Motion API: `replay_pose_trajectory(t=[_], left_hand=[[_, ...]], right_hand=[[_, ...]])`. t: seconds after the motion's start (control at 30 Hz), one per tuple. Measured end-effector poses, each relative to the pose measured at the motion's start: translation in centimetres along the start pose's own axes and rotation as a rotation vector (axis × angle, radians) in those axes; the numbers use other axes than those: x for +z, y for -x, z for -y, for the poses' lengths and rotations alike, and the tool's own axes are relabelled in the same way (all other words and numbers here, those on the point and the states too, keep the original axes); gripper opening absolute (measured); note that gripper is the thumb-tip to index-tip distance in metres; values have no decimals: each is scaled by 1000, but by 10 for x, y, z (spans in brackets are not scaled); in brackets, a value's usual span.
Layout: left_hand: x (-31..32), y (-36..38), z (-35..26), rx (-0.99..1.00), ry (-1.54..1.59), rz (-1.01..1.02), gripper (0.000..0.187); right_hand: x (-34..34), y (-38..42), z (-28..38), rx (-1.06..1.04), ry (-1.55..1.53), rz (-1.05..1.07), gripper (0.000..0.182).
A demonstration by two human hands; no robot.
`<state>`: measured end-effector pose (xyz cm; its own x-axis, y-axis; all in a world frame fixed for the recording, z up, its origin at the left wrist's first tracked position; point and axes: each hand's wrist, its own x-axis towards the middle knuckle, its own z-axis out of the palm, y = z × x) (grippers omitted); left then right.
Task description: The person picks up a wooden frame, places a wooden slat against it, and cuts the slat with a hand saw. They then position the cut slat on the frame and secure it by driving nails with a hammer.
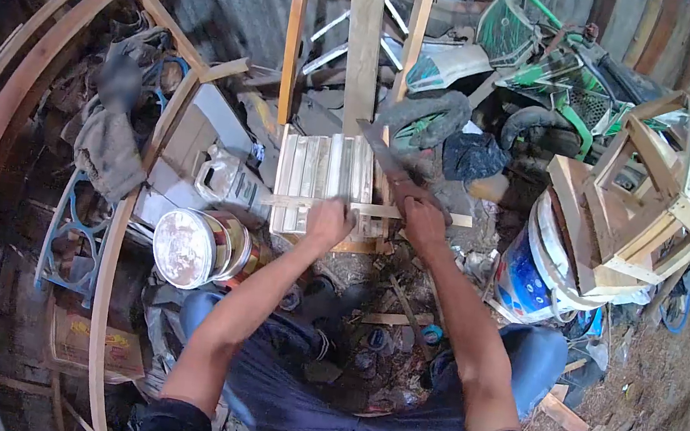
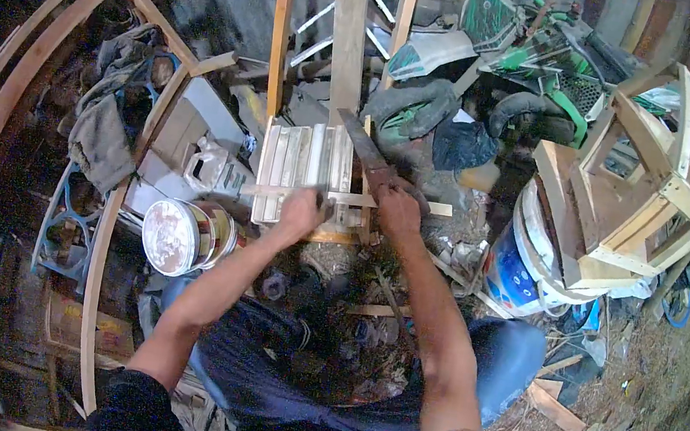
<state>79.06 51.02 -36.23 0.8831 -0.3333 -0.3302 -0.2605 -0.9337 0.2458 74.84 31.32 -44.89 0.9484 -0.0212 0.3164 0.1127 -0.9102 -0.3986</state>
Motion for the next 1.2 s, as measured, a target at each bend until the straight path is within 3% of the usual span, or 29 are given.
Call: replay_pose_trajectory(t=[0.03,0.07,0.13,0.17,0.33,0.4,0.43,0.47,0.53,0.6,0.63,0.67,0.77,0.87,1.0,1.07,1.2], left_hand=[[17,-10,25,509,-218,-524,35],[32,-25,47,507,-222,-512,35],[32,-40,59,742,-32,-331,39],[36,-46,63,773,14,-379,38],[41,-57,48,697,287,-349,30],[35,-66,47,717,291,-328,30],[38,-71,46,776,300,-396,30],[40,-75,44,773,312,-399,30],[47,-84,40,701,379,-362,31],[55,-103,45,773,231,-438,41],[43,-109,37,631,79,-190,47],[52,-116,44,658,-93,-269,52],[42,-119,33,622,-64,-198,52],[53,-127,26,577,58,-191,53],[46,-132,7,502,-71,-110,53],[41,-134,13,555,-17,-74,52],[18,-136,7,550,-51,81,47]], right_hand=[[0,2,1,3,-8,9,15],[0,3,2,-26,35,-19,13],[5,2,-3,-33,78,-58,11],[9,0,-7,-3,50,-32,13],[-31,6,-2,153,-43,35,23],[-53,8,9,230,-200,-151,31],[-56,12,9,231,-243,-205,46],[-60,18,14,227,-233,-198,46],[-97,40,49,500,-443,-265,37],[-117,63,73,637,-363,-188,39],[-122,75,85,707,-421,-213,39],[-125,85,95,775,-480,-243,40],[-128,102,102,945,-718,-131,44],[-118,110,94,962,-753,-144,43],[-122,92,73,948,-683,-104,40],[-121,78,67,1154,-671,-30,39],[-137,49,76,1245,-732,67,42]])
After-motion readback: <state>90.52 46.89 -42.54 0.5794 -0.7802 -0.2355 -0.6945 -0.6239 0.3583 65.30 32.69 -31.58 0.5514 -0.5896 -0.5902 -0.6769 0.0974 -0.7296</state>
